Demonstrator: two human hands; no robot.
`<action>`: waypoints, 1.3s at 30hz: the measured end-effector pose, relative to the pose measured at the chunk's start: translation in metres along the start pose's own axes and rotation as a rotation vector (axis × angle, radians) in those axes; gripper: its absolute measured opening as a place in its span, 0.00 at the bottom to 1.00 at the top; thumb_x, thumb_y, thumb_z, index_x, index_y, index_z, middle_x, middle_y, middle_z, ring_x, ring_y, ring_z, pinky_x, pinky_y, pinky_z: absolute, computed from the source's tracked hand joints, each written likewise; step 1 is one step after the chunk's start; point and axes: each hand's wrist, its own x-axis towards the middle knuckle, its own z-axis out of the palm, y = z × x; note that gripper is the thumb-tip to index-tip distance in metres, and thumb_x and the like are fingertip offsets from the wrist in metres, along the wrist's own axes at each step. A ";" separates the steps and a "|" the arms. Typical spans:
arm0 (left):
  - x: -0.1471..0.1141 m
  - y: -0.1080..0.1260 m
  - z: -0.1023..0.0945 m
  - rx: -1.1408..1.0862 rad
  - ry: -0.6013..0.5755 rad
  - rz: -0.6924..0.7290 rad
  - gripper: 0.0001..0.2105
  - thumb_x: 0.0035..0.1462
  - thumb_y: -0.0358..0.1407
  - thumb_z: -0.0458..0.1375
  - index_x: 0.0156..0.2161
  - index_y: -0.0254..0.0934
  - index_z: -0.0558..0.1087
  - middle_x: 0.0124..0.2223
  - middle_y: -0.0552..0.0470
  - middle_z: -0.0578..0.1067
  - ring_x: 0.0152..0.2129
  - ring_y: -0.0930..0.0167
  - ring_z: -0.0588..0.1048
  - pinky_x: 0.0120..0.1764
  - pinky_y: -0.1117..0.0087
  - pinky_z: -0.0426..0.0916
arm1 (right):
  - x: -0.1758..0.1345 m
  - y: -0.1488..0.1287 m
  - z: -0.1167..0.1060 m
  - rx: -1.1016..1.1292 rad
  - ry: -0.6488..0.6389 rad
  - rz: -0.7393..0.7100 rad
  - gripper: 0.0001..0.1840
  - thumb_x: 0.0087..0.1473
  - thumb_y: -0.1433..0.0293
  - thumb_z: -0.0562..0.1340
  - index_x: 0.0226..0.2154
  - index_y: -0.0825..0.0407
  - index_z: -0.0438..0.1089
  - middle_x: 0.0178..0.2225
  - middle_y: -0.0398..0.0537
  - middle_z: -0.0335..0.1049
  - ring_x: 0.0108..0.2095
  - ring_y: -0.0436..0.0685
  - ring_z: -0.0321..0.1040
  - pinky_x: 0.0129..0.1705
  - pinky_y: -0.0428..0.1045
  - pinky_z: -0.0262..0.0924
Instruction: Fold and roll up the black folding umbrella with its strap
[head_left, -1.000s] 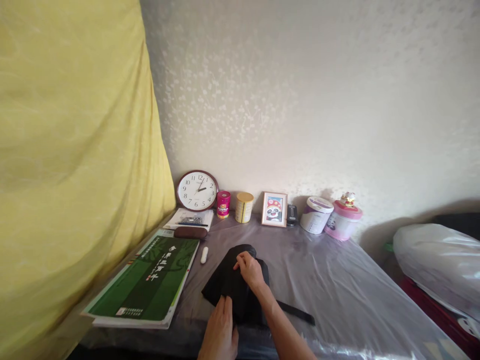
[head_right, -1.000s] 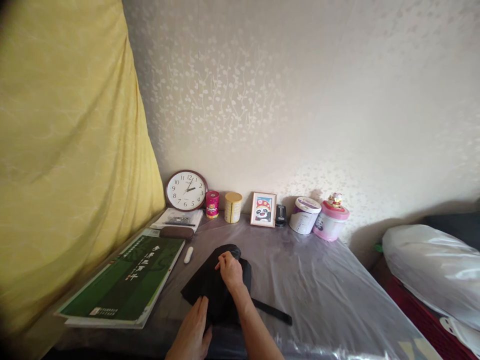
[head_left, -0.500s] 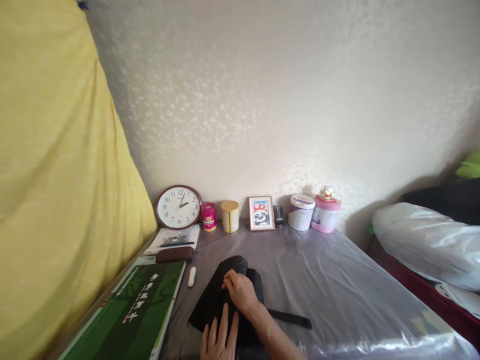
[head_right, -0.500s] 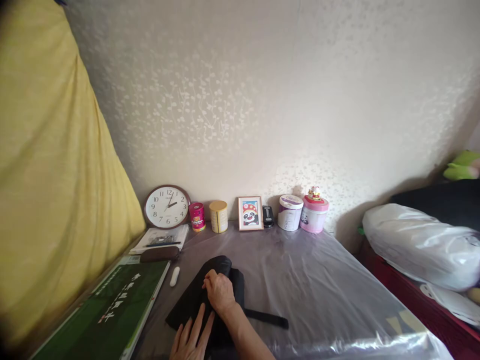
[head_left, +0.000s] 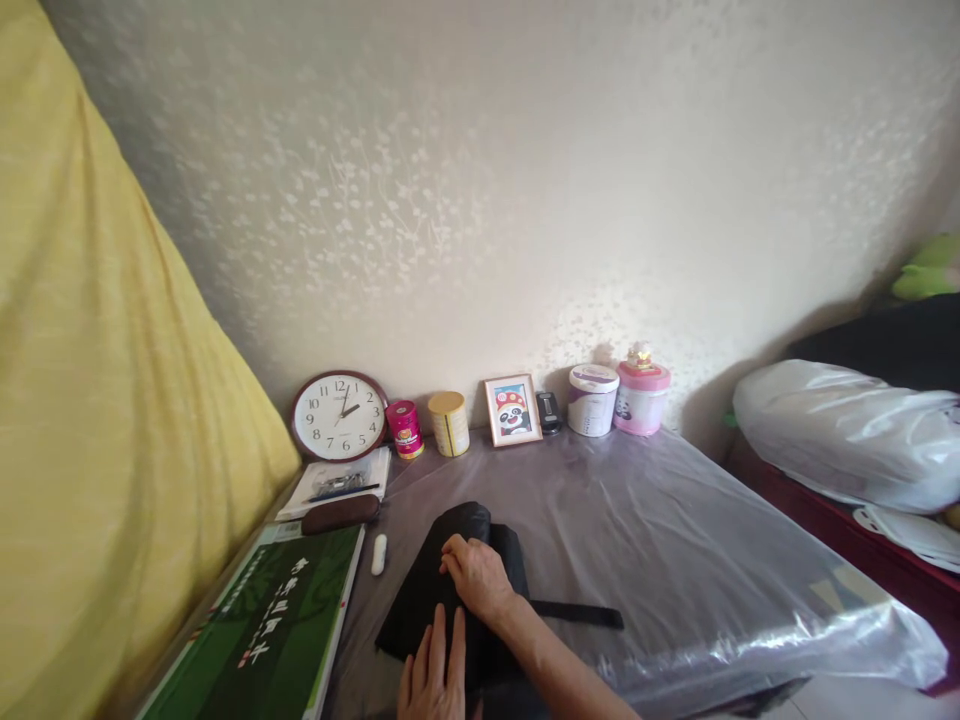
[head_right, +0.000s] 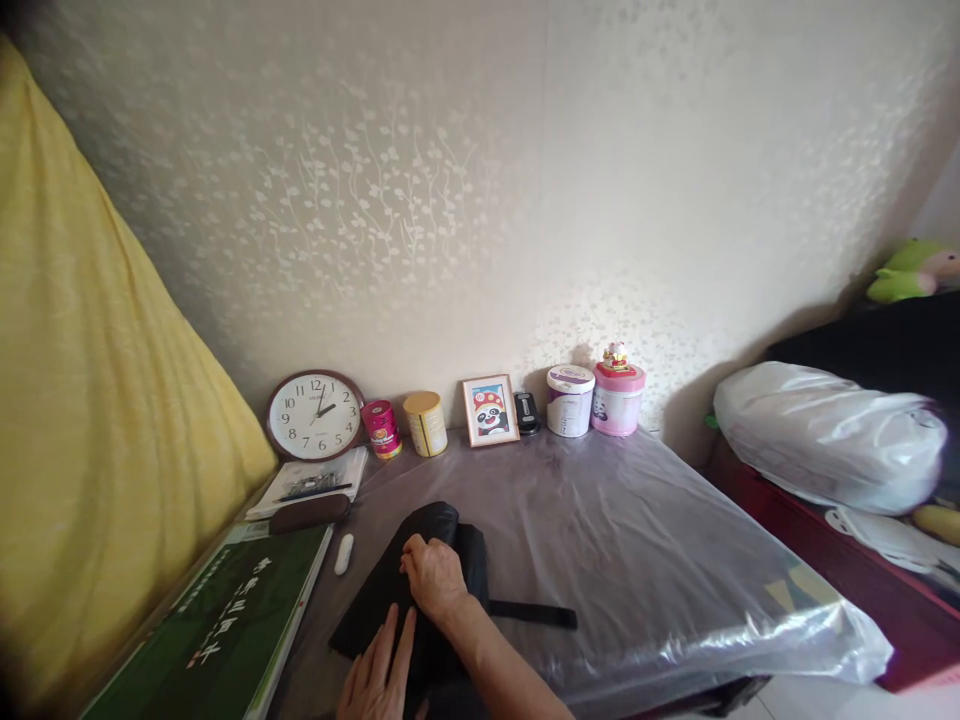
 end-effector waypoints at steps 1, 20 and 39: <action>0.001 0.000 0.002 -0.014 -0.021 0.013 0.37 0.43 0.23 0.49 0.61 0.42 0.49 0.63 0.49 0.53 0.56 0.59 0.60 0.54 0.58 0.58 | -0.002 0.001 -0.001 0.008 0.004 -0.024 0.11 0.58 0.70 0.51 0.37 0.48 0.68 0.30 0.41 0.75 0.34 0.51 0.68 0.37 0.43 0.58; -0.001 0.010 -0.037 0.178 -0.146 -0.036 0.41 0.42 0.21 0.47 0.62 0.41 0.39 0.61 0.48 0.58 0.48 0.61 0.65 0.45 0.61 0.61 | 0.038 0.047 0.009 0.040 0.076 -0.134 0.15 0.60 0.69 0.50 0.42 0.46 0.70 0.48 0.43 0.70 0.56 0.52 0.54 0.60 0.56 0.38; 0.008 -0.013 -0.072 -0.676 -0.314 -0.236 0.36 0.46 0.27 0.46 0.61 0.39 0.42 0.35 0.53 0.76 0.21 0.73 0.74 0.25 0.74 0.65 | -0.025 0.101 -0.030 0.534 0.266 0.326 0.13 0.49 0.70 0.54 0.34 0.52 0.72 0.41 0.50 0.73 0.45 0.58 0.66 0.50 0.52 0.56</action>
